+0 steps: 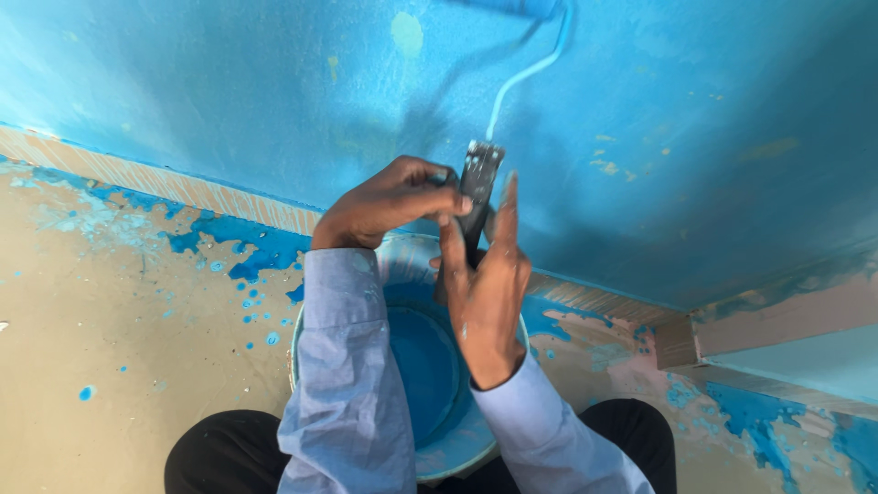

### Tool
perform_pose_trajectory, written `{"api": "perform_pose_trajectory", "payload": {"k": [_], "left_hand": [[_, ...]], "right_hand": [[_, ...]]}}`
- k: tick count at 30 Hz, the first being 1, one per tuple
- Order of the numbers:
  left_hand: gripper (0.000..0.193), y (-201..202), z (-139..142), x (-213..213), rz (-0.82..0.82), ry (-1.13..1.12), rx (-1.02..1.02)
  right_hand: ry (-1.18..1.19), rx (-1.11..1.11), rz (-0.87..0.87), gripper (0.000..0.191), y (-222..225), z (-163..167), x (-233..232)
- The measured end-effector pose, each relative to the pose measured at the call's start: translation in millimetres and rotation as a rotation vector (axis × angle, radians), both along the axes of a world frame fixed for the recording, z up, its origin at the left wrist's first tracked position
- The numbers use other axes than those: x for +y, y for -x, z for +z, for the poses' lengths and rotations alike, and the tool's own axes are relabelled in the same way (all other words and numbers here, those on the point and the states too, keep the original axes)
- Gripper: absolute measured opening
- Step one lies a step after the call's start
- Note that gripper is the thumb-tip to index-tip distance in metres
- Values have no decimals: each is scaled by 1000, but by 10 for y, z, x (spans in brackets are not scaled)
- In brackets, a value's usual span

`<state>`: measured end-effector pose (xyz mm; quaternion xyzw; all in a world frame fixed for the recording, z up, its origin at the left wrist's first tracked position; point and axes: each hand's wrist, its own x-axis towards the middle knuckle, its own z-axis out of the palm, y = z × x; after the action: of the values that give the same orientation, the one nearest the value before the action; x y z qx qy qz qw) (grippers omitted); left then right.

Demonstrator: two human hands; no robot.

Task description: The person sits on the floor and uses a paint roller to apply blue paint to a wall. They repeatedly dip the roller into a bucket of paint and roll it along the lower section of the wall, covering the surface with fresh paint.

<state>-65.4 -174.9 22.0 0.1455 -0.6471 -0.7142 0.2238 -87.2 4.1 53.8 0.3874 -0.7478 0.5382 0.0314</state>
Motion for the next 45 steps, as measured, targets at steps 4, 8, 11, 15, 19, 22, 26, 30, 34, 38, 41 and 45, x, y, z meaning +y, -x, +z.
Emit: {"api": "perform_pose_trajectory", "payload": {"k": [4,8,11,15,19,22,26,30,34,38,41,45], "left_hand": [[49,9,25,-8,-161,-14,-125],[42,52,41,-39,-460,182,-385],[43,47,67,-9,-534,233,-425],[52,-45,113,50,-339,85,-211],[57,-35,129,100,-216,75,-120],[52,39,110,107,-361,181,-195],[46,184,62,149,-656,346,-436],[45,233,44,173,-706,346,-508],[44,156,64,148,-545,271,-204],[44,119,102,150,-433,185,-55],[46,195,133,179,-591,253,-124],[47,365,109,334,-734,387,-418]], "right_hand": [[-62,11,8,75,-57,20,-3],[-162,-71,56,74,-134,-125,134],[-180,-157,77,60,-128,-171,202],[-158,-94,12,58,-68,-89,154],[-36,-5,25,59,-31,14,163],[-54,-37,47,60,-53,0,274],[-197,-204,-19,59,-124,-125,420],[-175,-190,-35,60,-98,-170,426],[-76,-23,-10,63,-3,-58,363],[-30,54,-39,61,82,51,352],[-89,51,-80,59,100,7,412],[-89,-85,-102,60,64,-204,553]]}}
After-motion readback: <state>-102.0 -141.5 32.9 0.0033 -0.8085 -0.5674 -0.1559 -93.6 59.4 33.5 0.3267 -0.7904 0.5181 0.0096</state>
